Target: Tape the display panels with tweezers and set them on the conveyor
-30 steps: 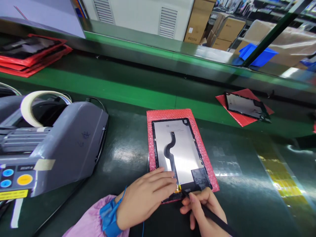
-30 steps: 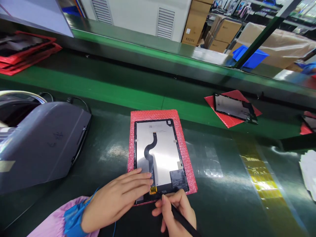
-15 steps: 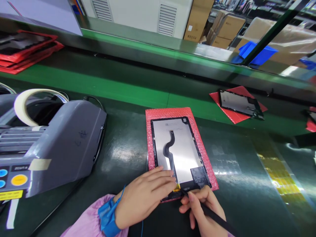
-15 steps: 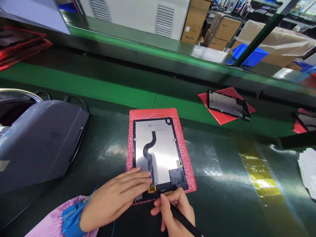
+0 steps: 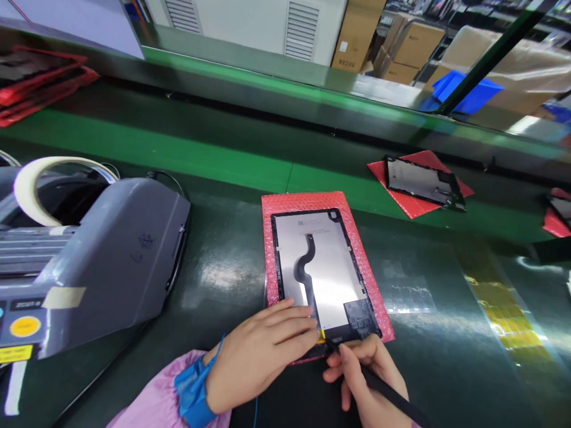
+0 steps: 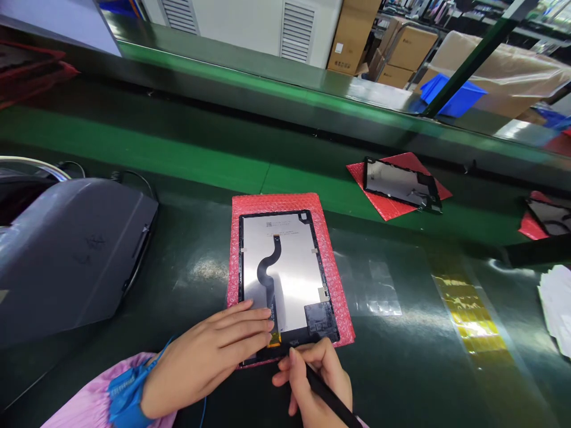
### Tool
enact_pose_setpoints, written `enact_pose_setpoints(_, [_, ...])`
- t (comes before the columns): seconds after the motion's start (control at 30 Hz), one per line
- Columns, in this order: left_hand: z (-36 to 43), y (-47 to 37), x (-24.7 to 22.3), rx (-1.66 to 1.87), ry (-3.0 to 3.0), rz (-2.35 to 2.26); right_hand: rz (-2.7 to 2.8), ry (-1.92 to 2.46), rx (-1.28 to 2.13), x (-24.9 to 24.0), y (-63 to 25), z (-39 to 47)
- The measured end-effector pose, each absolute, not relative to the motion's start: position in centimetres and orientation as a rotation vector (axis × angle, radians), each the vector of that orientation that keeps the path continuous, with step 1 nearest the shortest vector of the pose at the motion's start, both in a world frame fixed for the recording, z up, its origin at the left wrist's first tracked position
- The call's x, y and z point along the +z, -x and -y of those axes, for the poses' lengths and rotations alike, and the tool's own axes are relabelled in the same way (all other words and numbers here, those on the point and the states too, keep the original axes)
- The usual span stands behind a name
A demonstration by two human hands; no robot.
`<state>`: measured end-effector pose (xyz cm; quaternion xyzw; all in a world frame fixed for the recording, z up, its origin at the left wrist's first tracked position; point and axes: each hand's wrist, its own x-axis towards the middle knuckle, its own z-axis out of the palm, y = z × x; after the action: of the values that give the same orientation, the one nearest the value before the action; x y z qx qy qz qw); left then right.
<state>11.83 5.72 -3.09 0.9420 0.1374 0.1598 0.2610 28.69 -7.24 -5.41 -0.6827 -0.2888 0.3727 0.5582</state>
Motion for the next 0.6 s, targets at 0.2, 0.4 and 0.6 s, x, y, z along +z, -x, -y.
enact_pose_setpoints(0.2, [-5.7,-11.7,-3.2,0.443,-2.558,-0.344,0.685,1.628,0.868,-5.4,-28.7,7.1])
enact_pose_setpoints(0.4, [-5.2,-11.9,-3.7,0.459,-2.629,-0.356,0.704,1.668,0.830,-5.0,-28.8,7.2])
enact_pose_setpoints(0.6, [-4.9,-12.2,-4.1,0.454,-2.516,-0.384,0.757,1.527,0.564,-4.4,-29.8,7.8])
